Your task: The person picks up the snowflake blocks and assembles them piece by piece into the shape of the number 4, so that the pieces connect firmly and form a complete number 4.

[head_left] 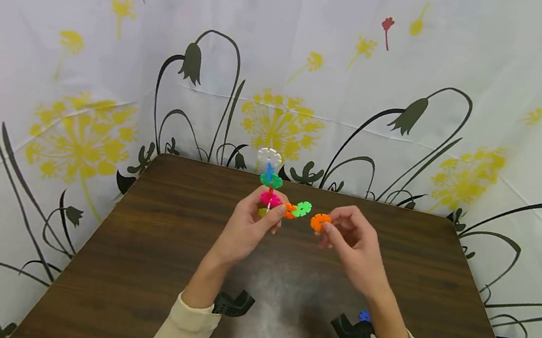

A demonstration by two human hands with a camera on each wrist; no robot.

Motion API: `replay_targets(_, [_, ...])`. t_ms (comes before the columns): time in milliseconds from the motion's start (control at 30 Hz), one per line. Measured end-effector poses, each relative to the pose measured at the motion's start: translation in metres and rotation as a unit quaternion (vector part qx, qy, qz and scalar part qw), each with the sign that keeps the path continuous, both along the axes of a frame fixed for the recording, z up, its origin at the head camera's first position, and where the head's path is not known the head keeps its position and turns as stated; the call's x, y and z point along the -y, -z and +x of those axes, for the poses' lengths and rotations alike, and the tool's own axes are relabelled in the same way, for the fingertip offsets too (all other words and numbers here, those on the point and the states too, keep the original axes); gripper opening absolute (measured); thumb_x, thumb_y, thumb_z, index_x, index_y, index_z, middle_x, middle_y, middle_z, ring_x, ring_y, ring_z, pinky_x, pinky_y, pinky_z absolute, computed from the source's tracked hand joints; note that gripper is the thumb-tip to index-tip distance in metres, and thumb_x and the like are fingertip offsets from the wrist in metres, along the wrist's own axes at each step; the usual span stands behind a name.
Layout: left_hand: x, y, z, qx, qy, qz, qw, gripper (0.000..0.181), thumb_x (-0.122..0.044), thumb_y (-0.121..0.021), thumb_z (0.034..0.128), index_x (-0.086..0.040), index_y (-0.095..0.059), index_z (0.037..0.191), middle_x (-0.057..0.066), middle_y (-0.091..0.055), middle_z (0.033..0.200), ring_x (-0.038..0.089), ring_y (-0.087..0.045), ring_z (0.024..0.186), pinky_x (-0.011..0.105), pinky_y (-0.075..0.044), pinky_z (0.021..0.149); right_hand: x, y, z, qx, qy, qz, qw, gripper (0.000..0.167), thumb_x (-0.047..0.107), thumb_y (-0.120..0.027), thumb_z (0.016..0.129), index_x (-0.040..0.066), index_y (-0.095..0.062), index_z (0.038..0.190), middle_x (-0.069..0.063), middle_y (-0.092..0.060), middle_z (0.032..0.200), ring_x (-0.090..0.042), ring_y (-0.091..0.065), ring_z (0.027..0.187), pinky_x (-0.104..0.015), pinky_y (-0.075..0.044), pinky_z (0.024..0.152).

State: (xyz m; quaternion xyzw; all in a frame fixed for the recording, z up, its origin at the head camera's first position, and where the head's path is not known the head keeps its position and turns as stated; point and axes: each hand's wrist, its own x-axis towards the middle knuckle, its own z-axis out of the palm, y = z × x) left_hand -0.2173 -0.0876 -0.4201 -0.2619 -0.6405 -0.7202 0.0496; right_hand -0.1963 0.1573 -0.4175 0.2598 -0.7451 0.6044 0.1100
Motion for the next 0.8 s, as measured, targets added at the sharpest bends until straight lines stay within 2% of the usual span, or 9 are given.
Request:
replay_targets(133, [-0.003, -0.003, 0.002, -0.005, 0.002, -0.005, 1.0, 0.014, -0.007, -0.063, 0.1075, -0.001, -0.061, 0.12, 0.005, -0.061, 0.103, 0.016, -0.055, 0.071, 0.024, -0.051, 0.065, 0.002, -0.02, -0.001, -0.065, 0.029, -0.05, 0.9962, 0.015, -0.01, -0.063, 0.102, -0.006, -0.06, 0.116, 0.0, -0.076, 0.091, -0.016, -0.067, 0.068, -0.024, -0.06, 0.067])
replay_targets(267, [-0.003, -0.004, 0.005, 0.005, 0.001, -0.014, 0.9999, 0.013, -0.008, -0.064, 0.1076, -0.004, -0.062, 0.12, 0.005, -0.061, 0.103, 0.015, -0.056, 0.072, 0.023, -0.051, 0.065, 0.007, -0.028, -0.001, -0.089, 0.045, -0.052, 0.9937, 0.017, -0.012, -0.064, 0.1, -0.006, -0.061, 0.116, 0.0, -0.076, 0.094, -0.014, -0.066, 0.07, -0.024, -0.061, 0.068])
replay_targets(433, [-0.005, -0.002, 0.007, 0.013, 0.001, -0.014, 0.9998, 0.014, -0.011, -0.064, 0.1081, -0.006, -0.062, 0.121, 0.016, -0.058, 0.101, 0.015, -0.055, 0.073, 0.022, -0.051, 0.065, 0.01, -0.028, 0.001, -0.097, 0.054, -0.022, 0.9936, 0.022, -0.009, -0.068, 0.1, -0.003, -0.062, 0.119, -0.006, -0.077, 0.096, -0.016, -0.068, 0.072, -0.024, -0.062, 0.071])
replay_targets(567, [-0.007, -0.001, 0.008, 0.012, 0.002, -0.012, 0.9998, 0.014, -0.011, -0.065, 0.1078, -0.005, -0.061, 0.12, 0.012, -0.059, 0.098, 0.016, -0.055, 0.073, 0.023, -0.052, 0.066, 0.01, -0.029, 0.002, -0.112, 0.063, -0.017, 0.9915, 0.026, -0.011, -0.07, 0.097, -0.003, -0.063, 0.121, -0.014, -0.076, 0.093, -0.019, -0.068, 0.07, -0.023, -0.061, 0.072])
replay_targets(667, [-0.01, 0.0, 0.009, 0.014, 0.004, -0.012, 0.9998, 0.014, -0.011, -0.065, 0.1077, -0.005, -0.061, 0.12, 0.006, -0.059, 0.097, 0.017, -0.056, 0.074, 0.024, -0.053, 0.067, 0.01, -0.029, 0.003, -0.117, 0.071, -0.017, 0.9904, 0.029, -0.012, -0.072, 0.095, -0.003, -0.064, 0.121, -0.01, -0.077, 0.092, -0.018, -0.068, 0.07, -0.022, -0.061, 0.072])
replay_targets(800, [-0.014, 0.002, 0.01, 0.021, 0.011, 0.0, 0.9997, 0.013, -0.01, -0.065, 0.1077, -0.005, -0.062, 0.12, 0.009, -0.059, 0.096, 0.016, -0.056, 0.074, 0.023, -0.053, 0.067, 0.01, -0.027, 0.005, -0.118, 0.08, -0.008, 0.9898, 0.032, -0.011, -0.074, 0.094, -0.002, -0.064, 0.124, -0.006, -0.077, 0.091, -0.018, -0.069, 0.071, -0.022, -0.061, 0.073])
